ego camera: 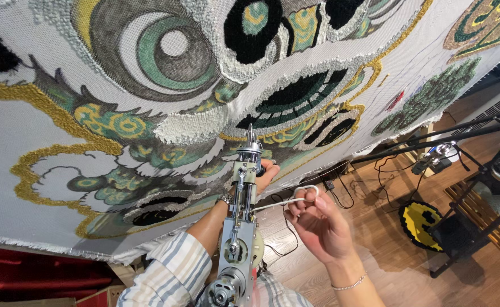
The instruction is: The person uses a handheld electric tufting gun to apply white yarn to a large canvas featuring a stylized dragon face. They guide the tool along the contours of the design, filling in specific areas with loops of yarn while managing the thread feed with their other hand.
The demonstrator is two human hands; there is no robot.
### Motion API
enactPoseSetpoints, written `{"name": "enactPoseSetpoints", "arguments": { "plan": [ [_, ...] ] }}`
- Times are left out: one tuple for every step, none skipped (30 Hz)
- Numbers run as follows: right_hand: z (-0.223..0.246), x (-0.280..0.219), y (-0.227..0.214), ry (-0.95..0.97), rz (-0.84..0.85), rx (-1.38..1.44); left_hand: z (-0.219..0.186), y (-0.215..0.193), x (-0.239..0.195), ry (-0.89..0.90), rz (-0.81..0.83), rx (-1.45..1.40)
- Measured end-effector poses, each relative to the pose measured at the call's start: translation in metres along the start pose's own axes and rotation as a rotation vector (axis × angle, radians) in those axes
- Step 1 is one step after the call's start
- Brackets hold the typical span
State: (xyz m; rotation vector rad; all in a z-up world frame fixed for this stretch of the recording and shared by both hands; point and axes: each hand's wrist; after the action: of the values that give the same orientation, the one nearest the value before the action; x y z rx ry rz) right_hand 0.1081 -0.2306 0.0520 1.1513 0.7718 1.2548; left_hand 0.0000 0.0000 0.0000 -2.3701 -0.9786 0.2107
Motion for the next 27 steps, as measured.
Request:
{"name": "enactPoseSetpoints", "arguments": {
  "plan": [
    [-0.008,0.012,0.006,0.001,-0.001,0.001,-0.001,-0.001,0.000,0.025,-0.026,-0.024],
    [-0.011,0.016,0.014,-0.004,-0.152,-0.084,-0.001,-0.002,-0.001,0.051,-0.053,-0.049],
    [-0.018,0.019,0.021,-0.009,-0.304,-0.169,-0.002,-0.001,-0.002,0.076,-0.078,-0.074],
    [-0.028,0.022,0.027,0.035,-0.343,-0.270,-0.003,0.000,-0.003,0.106,-0.142,-0.103],
    [-0.038,0.026,0.033,0.076,-0.379,-0.373,-0.005,0.001,-0.003,0.142,-0.205,-0.132],
    [-0.046,0.028,0.037,0.118,-0.416,-0.476,-0.006,0.002,-0.003,0.177,-0.268,-0.161],
    [-0.054,0.029,0.042,0.162,-0.410,-0.487,-0.008,0.002,-0.002,0.126,-0.235,-0.147],
    [-0.061,0.028,0.045,0.206,-0.405,-0.498,-0.010,0.002,-0.002,0.074,-0.200,-0.133],
    [-0.063,0.028,0.048,0.249,-0.398,-0.510,-0.011,0.002,0.000,0.025,-0.168,-0.119],
    [-0.061,0.027,0.049,0.270,-0.356,-0.531,-0.010,0.002,-0.001,0.000,-0.176,-0.118],
    [-0.059,0.024,0.050,0.293,-0.314,-0.551,-0.008,-0.001,-0.004,-0.029,-0.185,-0.116],
    [-0.056,0.022,0.051,0.316,-0.271,-0.570,-0.006,-0.002,-0.006,-0.057,-0.194,-0.114],
    [-0.054,0.021,0.051,0.279,-0.263,-0.692,-0.003,-0.004,-0.007,-0.016,-0.198,-0.130],
    [-0.049,0.020,0.051,0.241,-0.254,-0.814,0.000,-0.004,-0.007,0.026,-0.201,-0.146],
    [-0.046,0.019,0.051,0.202,-0.244,-0.935,0.003,-0.004,-0.006,0.067,-0.206,-0.162],
    [-0.044,0.017,0.051,0.200,-0.231,-0.996,0.007,-0.004,-0.004,0.054,-0.200,-0.150],
    [-0.043,0.015,0.051,0.198,-0.219,-1.058,0.010,-0.002,-0.002,0.041,-0.193,-0.140],
    [-0.043,0.013,0.052,0.195,-0.207,-1.120,0.013,-0.001,0.000,0.028,-0.185,-0.129],
    [-0.045,0.011,0.053,0.190,-0.225,-1.153,0.015,0.001,0.001,0.026,-0.175,-0.151],
    [-0.048,0.007,0.054,0.184,-0.242,-1.185,0.018,0.002,0.002,0.024,-0.166,-0.172],
    [-0.050,0.005,0.056,0.176,-0.259,-1.219,0.019,0.003,0.003,0.024,-0.157,-0.194],
    [-0.051,0.004,0.057,0.160,-0.274,-1.237,0.019,0.004,0.002,0.031,-0.180,-0.191],
    [-0.053,0.003,0.058,0.144,-0.288,-1.253,0.020,0.003,0.000,0.035,-0.204,-0.187],
    [-0.055,0.003,0.059,0.129,-0.302,-1.268,0.020,0.003,-0.002,0.041,-0.227,-0.182],
    [-0.055,0.001,0.058,0.119,-0.295,-1.206,0.019,0.002,-0.003,0.021,-0.199,-0.214],
    [-0.056,0.000,0.056,0.110,-0.288,-1.144,0.018,0.001,-0.004,0.002,-0.170,-0.246],
    [-0.057,-0.002,0.053,0.101,-0.278,-1.082,0.016,-0.001,-0.005,-0.016,-0.143,-0.278]
  ]
}}
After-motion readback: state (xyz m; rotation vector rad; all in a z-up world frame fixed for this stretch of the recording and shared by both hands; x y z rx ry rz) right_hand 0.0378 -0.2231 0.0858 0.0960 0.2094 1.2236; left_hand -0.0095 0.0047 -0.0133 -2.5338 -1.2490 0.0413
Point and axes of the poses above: each hand's wrist, its own x-axis towards the middle knuckle, its own y-axis out of the palm, z = x × y, and after that the axes turned 12 degrees about x, right-handed
